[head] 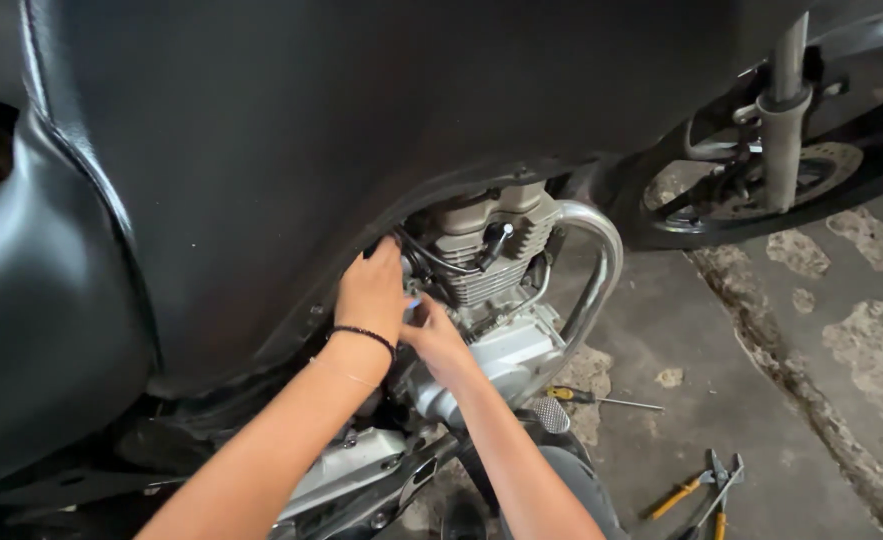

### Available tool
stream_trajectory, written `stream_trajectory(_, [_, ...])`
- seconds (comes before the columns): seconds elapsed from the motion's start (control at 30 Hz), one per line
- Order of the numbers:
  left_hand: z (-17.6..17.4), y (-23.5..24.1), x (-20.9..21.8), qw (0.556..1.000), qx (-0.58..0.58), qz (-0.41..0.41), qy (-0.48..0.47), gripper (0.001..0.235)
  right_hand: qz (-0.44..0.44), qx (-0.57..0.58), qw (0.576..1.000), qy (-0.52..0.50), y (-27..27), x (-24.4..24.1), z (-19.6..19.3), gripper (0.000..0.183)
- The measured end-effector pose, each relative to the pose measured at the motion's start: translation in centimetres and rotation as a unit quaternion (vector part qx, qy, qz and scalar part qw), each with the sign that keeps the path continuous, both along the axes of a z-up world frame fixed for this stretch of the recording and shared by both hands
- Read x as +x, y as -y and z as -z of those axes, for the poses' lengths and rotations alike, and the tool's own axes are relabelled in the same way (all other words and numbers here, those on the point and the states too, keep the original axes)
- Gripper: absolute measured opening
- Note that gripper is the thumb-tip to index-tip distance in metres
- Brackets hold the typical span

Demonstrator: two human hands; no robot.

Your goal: The person uses a screwdriver to loosen and remove screws from a component on the motorcycle engine. After removing the screws, they detach the component by hand.

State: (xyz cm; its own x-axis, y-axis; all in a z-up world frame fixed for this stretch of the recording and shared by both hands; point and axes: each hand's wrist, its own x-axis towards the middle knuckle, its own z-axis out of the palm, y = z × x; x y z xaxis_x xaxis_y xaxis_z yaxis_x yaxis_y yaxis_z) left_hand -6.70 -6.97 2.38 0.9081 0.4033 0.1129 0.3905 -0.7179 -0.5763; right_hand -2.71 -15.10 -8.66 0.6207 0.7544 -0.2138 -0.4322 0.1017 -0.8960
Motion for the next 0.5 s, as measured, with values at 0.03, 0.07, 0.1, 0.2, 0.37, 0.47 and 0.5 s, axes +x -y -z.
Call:
stream_trajectory(0.03, [-0.7,1.0,-0.4,0.999,-0.028,0.010,0.037,0.063,0.012,0.024,0.999,-0.042,-0.9,-0.9,0.4,0.070])
stream_trajectory(0.07, [-1.4,1.9,-0.9,0.996,-0.054,0.019,0.073,0.051,0.022,0.048,0.995,-0.085,-1.9,-1.8,0.7,0.091])
stream_trajectory(0.1, [-3.6,4.3,-1.8,0.996,-0.051,0.016,0.073,0.051,0.019,0.051,0.995,-0.086,-1.8,-1.5,-0.8,0.091])
stream_trajectory(0.2, [-7.1,10.9,-5.1,0.965,-0.101,0.048,0.236,0.052,-0.037,0.023,0.997,-0.058,-0.6,-0.9,-4.6,0.057])
stream_trajectory(0.37, [-3.1,13.6,-8.8,0.866,-0.243,0.052,0.435,0.031,-0.022,-0.043,0.999,-0.002,-1.4,-0.3,-4.0,0.033])
stream_trajectory(0.47, [-0.7,14.3,-9.5,0.810,-0.298,-0.003,0.505,0.032,-0.008,0.021,1.000,0.009,-1.4,-0.9,-4.0,0.026])
stream_trajectory(0.5, [-1.0,14.2,-9.7,0.811,-0.294,-0.005,0.506,0.032,-0.011,0.024,1.000,0.008,-2.0,-0.7,-3.8,0.026])
